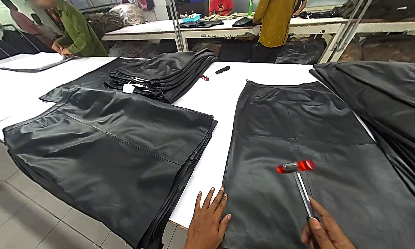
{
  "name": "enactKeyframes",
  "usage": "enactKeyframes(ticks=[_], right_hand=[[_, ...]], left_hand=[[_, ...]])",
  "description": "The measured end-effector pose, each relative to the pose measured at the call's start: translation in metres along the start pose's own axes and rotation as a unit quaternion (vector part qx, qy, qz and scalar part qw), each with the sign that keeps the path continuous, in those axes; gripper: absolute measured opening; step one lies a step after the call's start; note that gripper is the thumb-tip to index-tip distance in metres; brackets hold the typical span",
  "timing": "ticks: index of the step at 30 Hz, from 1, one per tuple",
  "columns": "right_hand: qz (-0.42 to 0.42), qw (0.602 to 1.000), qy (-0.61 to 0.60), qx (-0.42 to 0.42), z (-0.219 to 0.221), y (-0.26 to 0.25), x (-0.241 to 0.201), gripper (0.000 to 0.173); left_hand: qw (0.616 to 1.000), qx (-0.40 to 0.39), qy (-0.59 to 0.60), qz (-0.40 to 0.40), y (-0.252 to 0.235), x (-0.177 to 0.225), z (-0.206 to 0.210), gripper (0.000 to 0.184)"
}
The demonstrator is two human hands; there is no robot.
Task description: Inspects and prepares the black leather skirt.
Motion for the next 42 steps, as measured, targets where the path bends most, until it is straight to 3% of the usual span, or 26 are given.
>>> enactKeyframes(ticks=[4,7,11,15,19,23,27,31,34,37,42], right_hand=[[-0.122,0.989,0.079,0.026,0.036,-0.018,-0.059,0.054],[-0.176,0.974,0.138,0.039,0.073,-0.040,-0.048,0.051],[-0.098,0.959,0.259,-0.060,0.113,-0.070,0.001,0.052],[-0.175,0.957,0.228,0.029,0.107,-0.056,-0.026,0.050],[-0.089,0.952,0.286,-0.060,0.118,-0.062,0.001,0.052],[-0.146,0.957,0.251,-0.012,0.111,-0.040,-0.019,0.049],[-0.096,0.953,0.278,-0.072,0.113,-0.039,-0.004,0.051],[-0.134,0.960,0.243,-0.049,0.108,-0.017,-0.023,0.050],[-0.077,0.948,0.284,-0.124,0.120,-0.016,-0.003,0.051],[-0.123,0.961,0.230,-0.091,0.116,-0.001,-0.024,0.050],[-0.071,0.952,0.261,-0.144,0.122,0.005,-0.003,0.052]], left_hand=[[1.000,0.012,0.000,-0.001,0.000,0.000,-0.002,0.060],[1.000,0.014,-0.002,-0.004,-0.001,-0.001,-0.003,0.060],[1.000,0.027,0.001,0.000,-0.001,-0.001,-0.005,0.059],[0.999,0.037,0.005,-0.002,0.000,-0.002,-0.005,0.059],[1.000,0.031,0.001,-0.001,0.001,-0.003,-0.003,0.059],[0.996,0.090,0.019,-0.002,0.005,-0.004,-0.010,0.056],[0.982,0.178,-0.006,-0.056,0.015,-0.009,-0.025,0.062],[0.973,0.176,-0.044,-0.144,0.031,-0.017,-0.027,0.078],[0.966,0.184,-0.049,-0.177,0.040,-0.020,-0.027,0.080],[0.960,0.183,-0.051,-0.206,0.045,-0.023,-0.026,0.082],[0.959,0.180,-0.040,-0.216,0.051,-0.021,-0.025,0.076]])
Point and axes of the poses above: each hand's wrist, its own y-axis away from the middle knuckle, its own z-axis out of the palm, x = y × z, the point moved 9 cm from there along -y, towards the middle knuckle, and after that the axes turned 2 degrees about z, right-handed, at the moved point
